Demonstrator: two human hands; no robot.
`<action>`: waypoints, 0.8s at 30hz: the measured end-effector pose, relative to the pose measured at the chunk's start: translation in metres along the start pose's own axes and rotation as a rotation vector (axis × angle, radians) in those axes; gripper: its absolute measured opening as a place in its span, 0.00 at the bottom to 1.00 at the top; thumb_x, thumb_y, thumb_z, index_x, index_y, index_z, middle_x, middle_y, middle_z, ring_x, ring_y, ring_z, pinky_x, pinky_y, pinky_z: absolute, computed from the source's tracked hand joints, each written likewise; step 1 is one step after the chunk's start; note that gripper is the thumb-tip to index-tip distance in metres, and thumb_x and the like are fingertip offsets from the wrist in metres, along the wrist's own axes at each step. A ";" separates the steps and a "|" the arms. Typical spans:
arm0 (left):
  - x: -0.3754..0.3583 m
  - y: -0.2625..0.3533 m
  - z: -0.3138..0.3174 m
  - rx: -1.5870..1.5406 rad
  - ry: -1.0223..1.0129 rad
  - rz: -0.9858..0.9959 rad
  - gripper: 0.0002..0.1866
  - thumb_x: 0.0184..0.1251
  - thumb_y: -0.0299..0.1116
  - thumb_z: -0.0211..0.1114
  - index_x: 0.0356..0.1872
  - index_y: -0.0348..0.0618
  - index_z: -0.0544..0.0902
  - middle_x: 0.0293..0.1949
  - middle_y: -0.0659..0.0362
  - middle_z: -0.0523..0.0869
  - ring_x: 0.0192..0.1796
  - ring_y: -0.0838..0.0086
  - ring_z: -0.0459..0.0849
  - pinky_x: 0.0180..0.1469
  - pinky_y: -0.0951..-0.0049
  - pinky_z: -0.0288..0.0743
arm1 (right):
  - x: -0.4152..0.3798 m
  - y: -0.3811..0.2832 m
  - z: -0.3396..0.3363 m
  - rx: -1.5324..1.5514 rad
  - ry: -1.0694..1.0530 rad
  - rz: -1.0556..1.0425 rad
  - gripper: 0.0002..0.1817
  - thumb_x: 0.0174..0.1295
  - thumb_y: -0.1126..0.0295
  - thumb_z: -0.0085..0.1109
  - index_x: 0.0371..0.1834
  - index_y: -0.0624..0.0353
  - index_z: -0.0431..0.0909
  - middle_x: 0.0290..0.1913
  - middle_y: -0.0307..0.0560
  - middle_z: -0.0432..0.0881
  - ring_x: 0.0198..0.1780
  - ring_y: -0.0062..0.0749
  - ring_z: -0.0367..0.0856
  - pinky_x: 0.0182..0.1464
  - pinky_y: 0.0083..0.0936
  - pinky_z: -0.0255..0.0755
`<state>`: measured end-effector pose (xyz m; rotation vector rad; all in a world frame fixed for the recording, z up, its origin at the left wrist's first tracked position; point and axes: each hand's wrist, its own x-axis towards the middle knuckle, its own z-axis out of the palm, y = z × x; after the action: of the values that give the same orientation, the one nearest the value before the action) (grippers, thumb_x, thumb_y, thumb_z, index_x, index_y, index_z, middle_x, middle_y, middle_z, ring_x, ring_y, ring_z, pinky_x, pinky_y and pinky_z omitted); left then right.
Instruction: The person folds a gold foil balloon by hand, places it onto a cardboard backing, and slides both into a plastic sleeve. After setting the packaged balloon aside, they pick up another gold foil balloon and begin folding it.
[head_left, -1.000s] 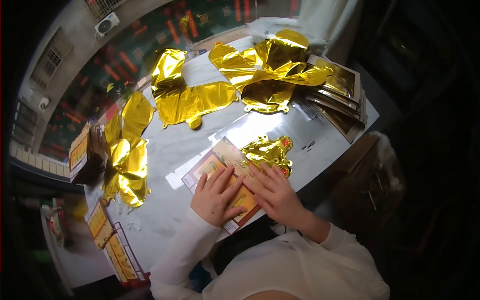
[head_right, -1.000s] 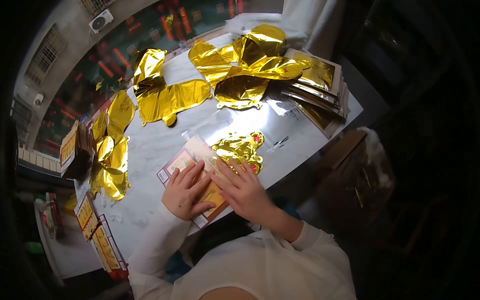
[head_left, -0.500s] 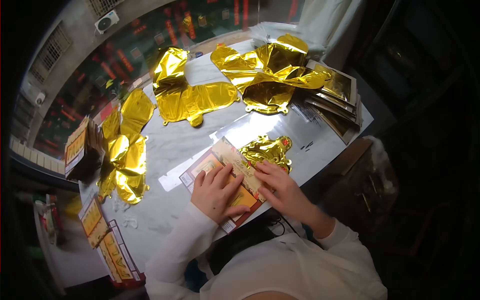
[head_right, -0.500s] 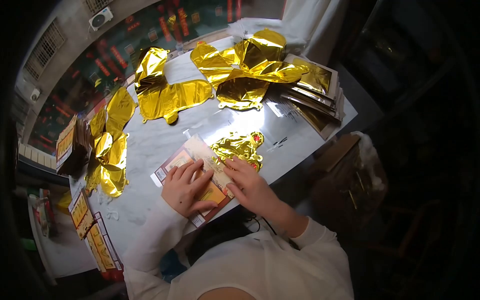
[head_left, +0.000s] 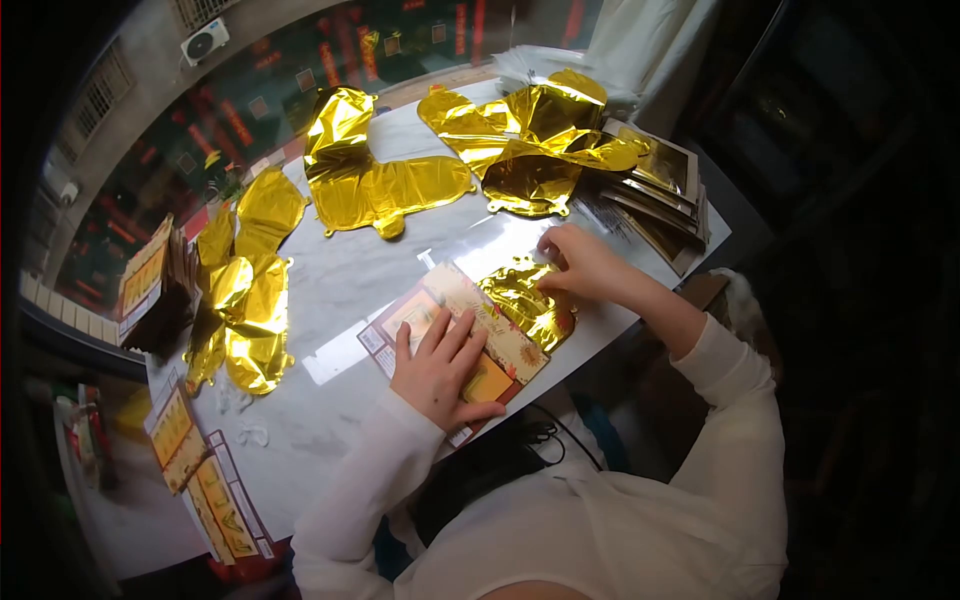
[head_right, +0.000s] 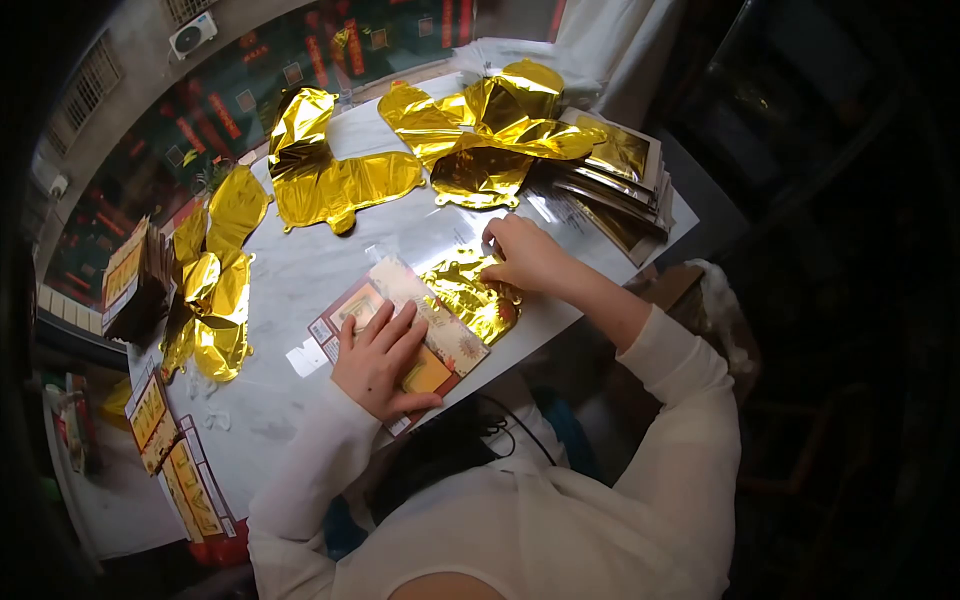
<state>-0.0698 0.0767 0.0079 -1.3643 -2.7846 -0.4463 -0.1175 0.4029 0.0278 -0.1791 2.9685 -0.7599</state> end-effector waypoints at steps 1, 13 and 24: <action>0.000 -0.001 0.001 0.000 -0.001 0.000 0.58 0.49 0.78 0.72 0.77 0.50 0.73 0.81 0.54 0.69 0.82 0.51 0.65 0.76 0.27 0.53 | 0.003 -0.004 -0.002 -0.067 -0.082 0.026 0.30 0.53 0.58 0.83 0.54 0.61 0.80 0.44 0.51 0.83 0.48 0.41 0.84 0.50 0.34 0.78; 0.000 -0.004 0.000 -0.031 -0.017 0.016 0.57 0.49 0.77 0.72 0.77 0.50 0.73 0.81 0.54 0.68 0.84 0.53 0.62 0.75 0.23 0.51 | 0.016 -0.016 0.000 0.030 -0.183 0.203 0.19 0.51 0.55 0.83 0.38 0.53 0.88 0.40 0.47 0.90 0.45 0.43 0.89 0.47 0.38 0.81; -0.002 -0.007 0.002 -0.041 -0.015 0.029 0.58 0.49 0.77 0.72 0.78 0.50 0.71 0.82 0.54 0.67 0.84 0.52 0.61 0.77 0.23 0.48 | 0.022 -0.036 0.000 -0.224 -0.231 0.082 0.19 0.50 0.58 0.78 0.42 0.55 0.87 0.43 0.50 0.90 0.50 0.49 0.89 0.49 0.42 0.83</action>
<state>-0.0738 0.0719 0.0041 -1.4196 -2.7791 -0.4971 -0.1363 0.3690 0.0443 -0.1451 2.8127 -0.3674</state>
